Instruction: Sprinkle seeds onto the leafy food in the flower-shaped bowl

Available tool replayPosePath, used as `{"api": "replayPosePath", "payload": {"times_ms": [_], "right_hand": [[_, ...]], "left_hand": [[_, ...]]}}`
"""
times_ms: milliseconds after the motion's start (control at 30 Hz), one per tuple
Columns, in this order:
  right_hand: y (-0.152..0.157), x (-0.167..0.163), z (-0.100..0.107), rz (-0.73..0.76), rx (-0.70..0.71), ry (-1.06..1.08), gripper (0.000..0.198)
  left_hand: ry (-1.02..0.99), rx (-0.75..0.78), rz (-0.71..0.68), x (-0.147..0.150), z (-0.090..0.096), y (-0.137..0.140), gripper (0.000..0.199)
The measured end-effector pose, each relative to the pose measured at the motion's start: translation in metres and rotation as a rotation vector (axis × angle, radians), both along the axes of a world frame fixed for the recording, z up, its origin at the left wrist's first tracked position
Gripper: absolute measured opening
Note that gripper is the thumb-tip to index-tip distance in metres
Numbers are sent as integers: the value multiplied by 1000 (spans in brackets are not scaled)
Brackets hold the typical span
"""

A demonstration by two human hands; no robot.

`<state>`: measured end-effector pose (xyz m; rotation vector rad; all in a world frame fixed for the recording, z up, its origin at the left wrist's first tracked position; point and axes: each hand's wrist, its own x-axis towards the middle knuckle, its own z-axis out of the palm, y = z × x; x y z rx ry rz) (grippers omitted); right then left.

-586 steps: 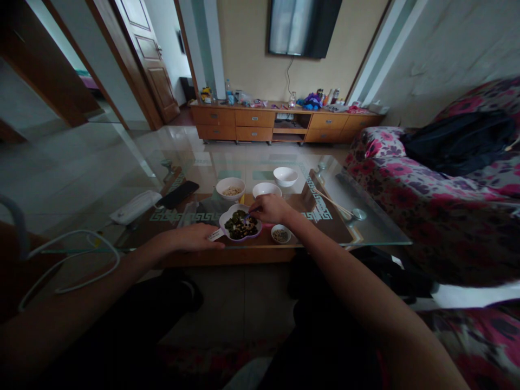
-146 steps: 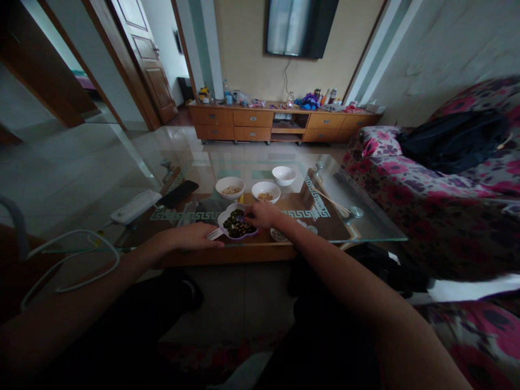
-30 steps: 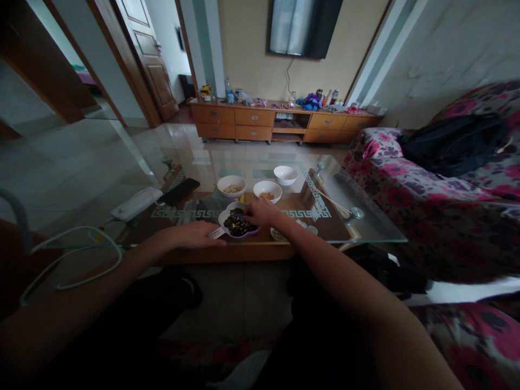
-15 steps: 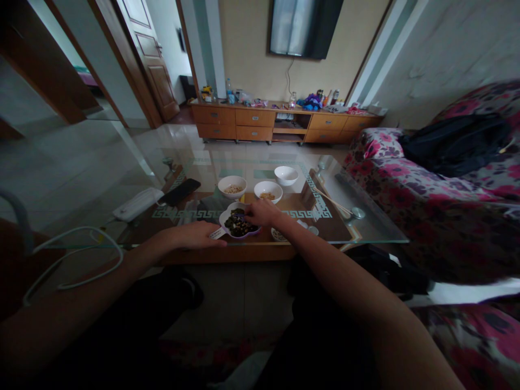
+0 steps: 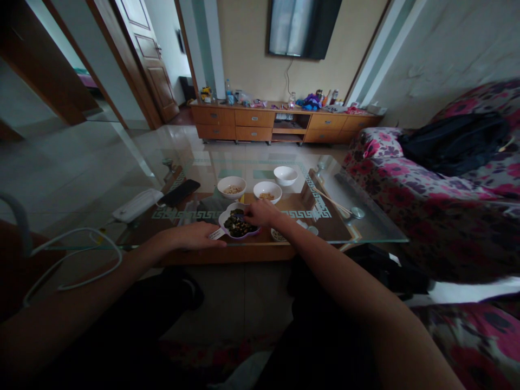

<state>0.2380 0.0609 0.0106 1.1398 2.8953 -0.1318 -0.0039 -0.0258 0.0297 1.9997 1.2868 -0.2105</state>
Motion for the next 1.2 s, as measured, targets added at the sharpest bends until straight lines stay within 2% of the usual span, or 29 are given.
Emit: {"api": "replayPosePath", "payload": {"times_ms": [167, 400, 700, 1000, 1200], "right_hand": [[-1, 0, 2, -5, -15, -15, 30], [-2, -1, 3, -8, -13, -10, 31], [-1, 0, 1, 1, -9, 8, 30], [-2, -2, 3, -18, 1, -16, 29], [-2, -2, 2, -14, -7, -18, 28]], "left_hand": [[0, 57, -21, -4, -5, 3, 52], [-22, -23, 2, -1, -1, 1, 51], [-28, 55, -43, -6, -9, 5, 53], [-4, 43, -37, -4, -6, 4, 55], [7, 53, -47, -5, -12, 7, 58]]}}
